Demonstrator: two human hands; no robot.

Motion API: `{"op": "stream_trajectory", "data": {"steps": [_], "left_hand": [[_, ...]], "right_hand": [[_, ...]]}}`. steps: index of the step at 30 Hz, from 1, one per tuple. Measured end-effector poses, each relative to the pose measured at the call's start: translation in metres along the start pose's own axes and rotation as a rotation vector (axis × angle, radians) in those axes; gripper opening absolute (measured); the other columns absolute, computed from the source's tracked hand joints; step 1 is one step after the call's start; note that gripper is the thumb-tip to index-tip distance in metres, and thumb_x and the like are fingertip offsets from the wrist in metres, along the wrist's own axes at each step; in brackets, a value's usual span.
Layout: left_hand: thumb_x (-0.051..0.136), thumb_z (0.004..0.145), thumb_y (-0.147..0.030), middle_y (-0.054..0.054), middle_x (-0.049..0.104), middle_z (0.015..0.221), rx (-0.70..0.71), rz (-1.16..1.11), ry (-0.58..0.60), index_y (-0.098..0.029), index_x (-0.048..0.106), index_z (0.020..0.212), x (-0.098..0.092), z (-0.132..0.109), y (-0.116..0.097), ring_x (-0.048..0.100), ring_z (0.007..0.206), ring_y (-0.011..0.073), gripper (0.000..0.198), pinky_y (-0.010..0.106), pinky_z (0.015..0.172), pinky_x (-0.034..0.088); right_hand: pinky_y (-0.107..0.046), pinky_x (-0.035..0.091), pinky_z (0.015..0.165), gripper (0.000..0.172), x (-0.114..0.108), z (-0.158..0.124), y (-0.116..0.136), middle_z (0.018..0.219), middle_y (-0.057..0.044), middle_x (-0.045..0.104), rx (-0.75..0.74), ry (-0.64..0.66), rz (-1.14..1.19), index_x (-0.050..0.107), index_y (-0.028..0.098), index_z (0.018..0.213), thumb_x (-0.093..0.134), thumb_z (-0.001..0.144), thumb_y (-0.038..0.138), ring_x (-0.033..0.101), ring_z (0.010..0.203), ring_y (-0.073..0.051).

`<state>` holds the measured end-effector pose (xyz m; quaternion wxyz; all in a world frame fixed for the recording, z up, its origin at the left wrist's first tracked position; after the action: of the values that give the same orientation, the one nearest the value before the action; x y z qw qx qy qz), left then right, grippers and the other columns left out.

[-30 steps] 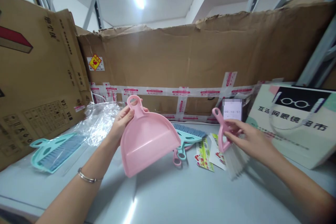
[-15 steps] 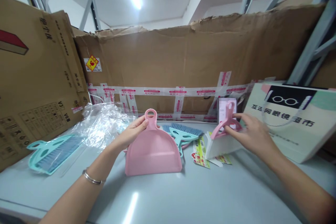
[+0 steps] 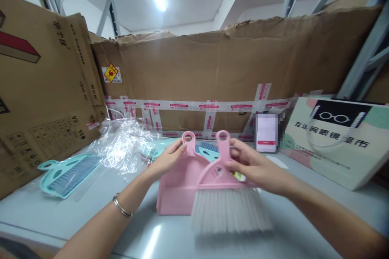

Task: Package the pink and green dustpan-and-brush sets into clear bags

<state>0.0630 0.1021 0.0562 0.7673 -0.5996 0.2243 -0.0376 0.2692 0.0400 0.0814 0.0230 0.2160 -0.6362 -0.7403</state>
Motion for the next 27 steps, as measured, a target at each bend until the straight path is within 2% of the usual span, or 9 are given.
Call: {"op": "stream_trajectory", "data": {"steps": [2, 4, 6, 9, 11, 14, 19, 24, 27], "left_hand": [[0.043, 0.083, -0.055, 0.004, 0.055, 0.125, -0.009, -0.054, 0.010, -0.025, 0.050, 0.125, 0.005, 0.000, 0.001, 0.046, 0.116, 0.0241, 0.052, 0.032, 0.096, 0.035], [0.036, 0.083, -0.060, 0.008, 0.060, 0.115, -0.003, -0.118, 0.041, -0.020, 0.051, 0.124, 0.010, 0.000, 0.000, 0.050, 0.110, 0.0252, 0.059, 0.035, 0.092, 0.038], [0.033, 0.083, -0.062, 0.010, 0.062, 0.110, 0.039, -0.134, 0.061, -0.018, 0.051, 0.123, 0.012, 0.000, -0.001, 0.052, 0.108, 0.0254, 0.063, 0.037, 0.091, 0.039], [0.041, 0.083, -0.057, 0.009, 0.060, 0.113, 0.102, -0.052, 0.070, -0.020, 0.047, 0.126, 0.013, -0.001, -0.002, 0.051, 0.108, 0.0236, 0.057, 0.035, 0.091, 0.039], [0.048, 0.082, -0.051, 0.009, 0.059, 0.113, 0.125, 0.000, 0.099, -0.019, 0.045, 0.127, 0.015, -0.001, -0.002, 0.052, 0.106, 0.0225, 0.055, 0.033, 0.090, 0.040], [0.048, 0.084, -0.045, 0.009, 0.058, 0.113, 0.147, 0.058, 0.098, -0.016, 0.049, 0.122, 0.018, -0.001, 0.000, 0.051, 0.107, 0.0221, 0.047, 0.032, 0.091, 0.039], [0.043, 0.086, -0.043, 0.007, 0.060, 0.111, 0.151, 0.096, 0.050, -0.017, 0.051, 0.120, 0.021, 0.001, 0.002, 0.052, 0.106, 0.0215, 0.044, 0.032, 0.092, 0.039], [0.046, 0.085, -0.042, 0.007, 0.062, 0.105, 0.139, 0.049, 0.046, -0.018, 0.047, 0.125, 0.023, 0.003, 0.002, 0.058, 0.089, 0.0186, 0.047, 0.030, 0.081, 0.045], [0.047, 0.084, -0.042, 0.007, 0.064, 0.095, 0.107, -0.001, 0.056, -0.016, 0.046, 0.125, 0.025, 0.003, 0.004, 0.059, 0.079, 0.0164, 0.048, 0.029, 0.074, 0.047]], "right_hand": [[-0.024, 0.039, 0.054, 0.034, 0.023, 0.019, -0.001, 0.071, 0.002, 0.054, -0.067, -0.067, -0.036, 0.047, 0.020, 0.104, 0.057, 0.074, 0.031, 0.049, 0.059, -0.011], [-0.025, 0.040, 0.059, 0.025, 0.035, 0.033, -0.006, 0.069, 0.003, 0.052, -0.135, -0.173, -0.116, 0.049, 0.019, 0.097, 0.056, 0.073, 0.025, 0.050, 0.062, -0.012], [-0.028, 0.041, 0.066, 0.023, 0.041, 0.041, -0.009, 0.073, 0.001, 0.055, -0.194, -0.252, -0.191, 0.051, 0.019, 0.097, 0.054, 0.075, 0.022, 0.053, 0.069, -0.013], [-0.030, 0.041, 0.072, 0.024, 0.046, 0.043, -0.010, 0.082, -0.002, 0.058, -0.279, -0.330, -0.309, 0.052, 0.020, 0.102, 0.052, 0.078, 0.021, 0.054, 0.078, -0.016], [-0.031, 0.041, 0.073, 0.021, 0.050, 0.041, -0.009, 0.084, -0.003, 0.055, -0.340, -0.363, -0.403, 0.054, 0.020, 0.099, 0.052, 0.078, 0.021, 0.053, 0.081, -0.018], [-0.034, 0.040, 0.075, 0.013, 0.055, 0.040, -0.011, 0.084, -0.004, 0.051, -0.402, -0.380, -0.483, 0.055, 0.021, 0.092, 0.052, 0.080, 0.021, 0.049, 0.084, -0.020], [-0.035, 0.040, 0.078, 0.007, 0.049, 0.042, -0.020, 0.087, -0.003, 0.050, -0.343, -0.388, -0.442, 0.049, 0.021, 0.085, 0.052, 0.080, 0.023, 0.049, 0.086, -0.020], [-0.034, 0.042, 0.078, 0.020, 0.037, 0.041, -0.032, 0.094, -0.004, 0.053, -0.213, -0.434, -0.352, 0.047, 0.021, 0.087, 0.058, 0.073, 0.030, 0.051, 0.088, -0.019], [-0.033, 0.042, 0.076, 0.027, 0.037, 0.044, -0.040, 0.090, -0.002, 0.057, -0.130, -0.363, -0.267, 0.047, 0.021, 0.094, 0.058, 0.073, 0.034, 0.054, 0.083, -0.018]]}}
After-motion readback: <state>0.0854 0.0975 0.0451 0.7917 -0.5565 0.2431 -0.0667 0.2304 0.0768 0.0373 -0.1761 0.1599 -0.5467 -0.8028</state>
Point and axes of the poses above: each hand's wrist, its own z-axis towards the middle knuckle, its own x-axis out of the palm, y = z × x, the point moved 4 cm from there along z, towards the middle knuckle
